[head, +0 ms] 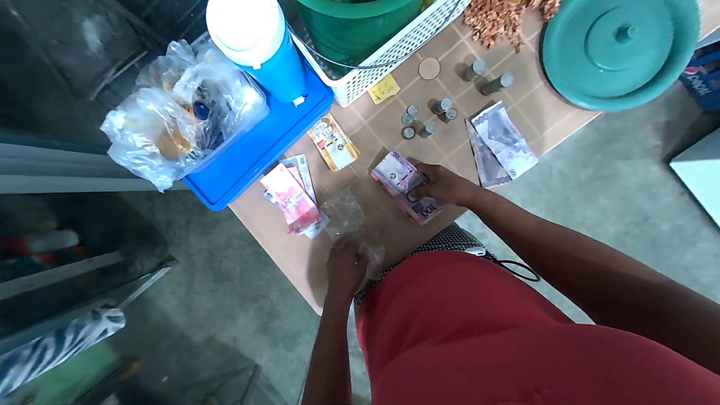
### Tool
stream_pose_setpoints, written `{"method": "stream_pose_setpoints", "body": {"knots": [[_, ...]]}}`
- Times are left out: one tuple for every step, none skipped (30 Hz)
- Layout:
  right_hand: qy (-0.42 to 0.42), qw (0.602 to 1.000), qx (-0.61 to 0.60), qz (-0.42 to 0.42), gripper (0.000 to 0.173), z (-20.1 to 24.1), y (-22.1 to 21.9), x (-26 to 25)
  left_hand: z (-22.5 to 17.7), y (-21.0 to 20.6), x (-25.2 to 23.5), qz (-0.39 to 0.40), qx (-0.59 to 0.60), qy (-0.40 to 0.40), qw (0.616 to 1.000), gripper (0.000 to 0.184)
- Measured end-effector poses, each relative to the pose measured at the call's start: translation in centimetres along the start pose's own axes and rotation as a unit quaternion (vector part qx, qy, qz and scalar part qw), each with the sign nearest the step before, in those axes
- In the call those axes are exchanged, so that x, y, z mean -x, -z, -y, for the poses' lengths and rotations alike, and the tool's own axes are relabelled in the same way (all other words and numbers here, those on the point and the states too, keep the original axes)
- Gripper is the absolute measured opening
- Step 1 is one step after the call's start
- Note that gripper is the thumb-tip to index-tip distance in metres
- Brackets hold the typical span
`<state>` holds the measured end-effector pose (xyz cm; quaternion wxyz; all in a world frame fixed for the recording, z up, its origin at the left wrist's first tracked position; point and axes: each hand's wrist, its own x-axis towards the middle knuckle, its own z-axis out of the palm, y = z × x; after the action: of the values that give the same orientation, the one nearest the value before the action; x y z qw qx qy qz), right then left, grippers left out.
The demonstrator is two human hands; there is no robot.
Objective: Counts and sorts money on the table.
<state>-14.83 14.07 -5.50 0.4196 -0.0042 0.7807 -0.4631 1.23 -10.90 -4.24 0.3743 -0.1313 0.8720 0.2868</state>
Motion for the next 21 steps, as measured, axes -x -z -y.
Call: {"method": "stream_pose_setpoints", "body": {"knots": [[-0.001,1.0,0.002,-0.002,0.034,0.02,-0.02,0.04,0.03,0.04,-0.01,0.003,-0.001,0.0,1.0,0.032],[-0.003,1.0,0.003,-0.003,0.034,0.03,-0.04,0.04,0.07,0.05,-0.02,0.005,-0.001,-0.001,1.0,0.032],[-0.005,1.0,0.004,-0.003,0.034,0.0,-0.04,0.0,0.13,0.04,-0.01,0.005,-0.001,-0.002,1.0,0.032],[-0.008,1.0,0.003,-0.003,0.034,0.0,-0.04,-0.02,0.18,0.0,0.01,0.001,0.001,-0.005,1.0,0.032],[-0.009,1.0,0.0,-0.003,0.034,0.01,-0.06,-0.01,0.2,-0.02,0.02,-0.001,0.004,-0.008,1.0,0.031],[-0.009,1.0,-0.003,-0.003,0.034,-0.01,-0.08,-0.01,0.19,-0.02,-0.01,-0.001,0.004,-0.009,1.0,0.031],[-0.009,1.0,-0.006,-0.004,0.034,-0.07,-0.09,-0.01,0.16,-0.01,-0.05,0.0,0.005,-0.008,1.0,0.031],[-0.008,1.0,-0.008,-0.004,0.034,-0.08,-0.09,0.02,0.13,0.02,-0.06,0.001,0.005,-0.009,1.0,0.031],[-0.005,1.0,-0.007,-0.003,0.034,-0.09,-0.08,0.03,0.13,0.03,-0.07,-0.001,0.006,-0.01,1.0,0.031],[-0.002,1.0,-0.005,-0.003,0.035,-0.06,-0.07,0.05,0.17,0.02,-0.1,-0.002,0.007,-0.013,1.0,0.031],[0.001,1.0,0.0,-0.005,0.035,-0.07,-0.06,0.05,0.25,-0.04,-0.14,-0.005,0.008,-0.016,1.0,0.031],[0.003,1.0,0.002,-0.006,0.035,-0.08,-0.04,0.05,0.33,-0.09,-0.2,-0.005,0.01,-0.02,1.0,0.031],[0.003,1.0,0.005,-0.007,0.033,-0.07,-0.03,0.05,0.35,-0.11,-0.24,-0.005,0.01,-0.023,1.0,0.031],[0.002,1.0,0.008,-0.008,0.032,-0.06,-0.02,0.02,0.35,-0.11,-0.27,-0.005,0.009,-0.023,1.0,0.031],[0.0,1.0,0.009,-0.009,0.033,-0.04,-0.06,-0.02,0.31,-0.05,-0.25,-0.002,0.008,-0.02,1.0,0.032],[-0.003,1.0,0.007,-0.008,0.035,-0.04,-0.09,-0.09,0.26,0.04,-0.19,0.0,0.007,-0.017,1.0,0.032],[-0.004,1.0,0.005,-0.004,0.038,-0.08,-0.08,-0.2,0.22,0.12,-0.12,0.002,0.005,-0.014,1.0,0.032],[-0.003,1.0,0.003,0.0,0.039,-0.27,-0.03,-0.41,0.22,0.13,-0.1,0.002,0.003,-0.015,1.0,0.033],[0.0,1.0,0.008,0.0,0.041,-0.37,-0.06,-0.5,0.25,0.09,-0.11,-0.001,0.002,-0.019,1.0,0.032],[0.0,1.0,0.018,-0.007,0.042,-0.32,-0.2,-0.44,0.27,0.04,-0.12,-0.004,-0.001,-0.023,1.0,0.032],[0.0,0.999,0.032,-0.018,0.042,-0.23,-0.49,-0.27,0.29,-0.03,-0.12,-0.009,-0.003,-0.027,1.0,0.031]]}}
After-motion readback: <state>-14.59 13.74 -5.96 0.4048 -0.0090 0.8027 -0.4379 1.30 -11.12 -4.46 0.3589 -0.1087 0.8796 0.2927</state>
